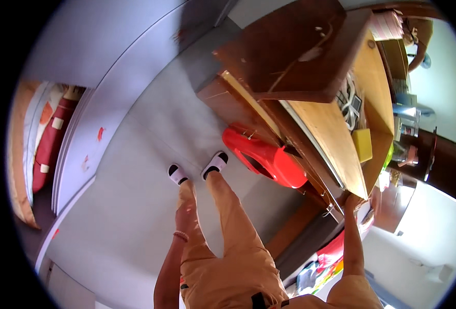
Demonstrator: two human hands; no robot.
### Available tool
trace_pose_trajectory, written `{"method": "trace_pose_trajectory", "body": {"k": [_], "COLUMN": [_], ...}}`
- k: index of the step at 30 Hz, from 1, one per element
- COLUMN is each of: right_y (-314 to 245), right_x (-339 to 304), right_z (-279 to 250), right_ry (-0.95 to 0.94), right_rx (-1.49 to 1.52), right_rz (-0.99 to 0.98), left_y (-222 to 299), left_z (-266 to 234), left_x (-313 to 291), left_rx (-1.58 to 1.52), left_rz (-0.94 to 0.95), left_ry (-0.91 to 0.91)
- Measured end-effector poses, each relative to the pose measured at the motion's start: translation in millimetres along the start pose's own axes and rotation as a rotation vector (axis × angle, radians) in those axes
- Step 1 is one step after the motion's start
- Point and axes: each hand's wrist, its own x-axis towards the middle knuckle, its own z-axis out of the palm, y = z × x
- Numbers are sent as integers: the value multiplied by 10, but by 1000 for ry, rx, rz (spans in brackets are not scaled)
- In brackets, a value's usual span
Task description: The person opens a wooden drawer, removes a yellow sponge, and then wipes the surface of a wooden desk and a white power strip with a cloth.
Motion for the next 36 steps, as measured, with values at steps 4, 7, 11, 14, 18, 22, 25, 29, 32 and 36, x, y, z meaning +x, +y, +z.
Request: {"method": "trace_pose_trajectory", "body": {"k": [4,7,11,14,18,22,25,29,32,36], "right_y": [-722,-849,-1019,-1059,-1180,-1040,-1011,-998,-1023,-1055], "right_x": [61,249,635,961,1334,1495,1523,1577,1589,1606], "right_z": [-156,-272,-364,-425,-478,-435,-303,-238,-234,-348], "right_ry": [-172,-178,-167,-155,-167,-204,-217,-238,-241,-245], "right_rx": [179,203,240,255,245,201,298,259,241,211], "right_rz": [180,237,266,278,253,291,337,359,352,307], "left_y": [1845,2804,3140,3182,3339,3471,3555,3658,3703,3725], "left_z": [83,639,1306,1529,1516,1480,1337,1244,1176,1120], "left_x": [638,1219,1868,1829,1661,1548,1431,1400,1359,1288], "left_rx": [-274,-421,185,351,488,547,601,637,654,673], "left_rz": [303,517,971,971,919,886,842,813,801,791], "left_ry": [-22,-83,12,-78,-112,-149,-134,-147,-148,-151]}}
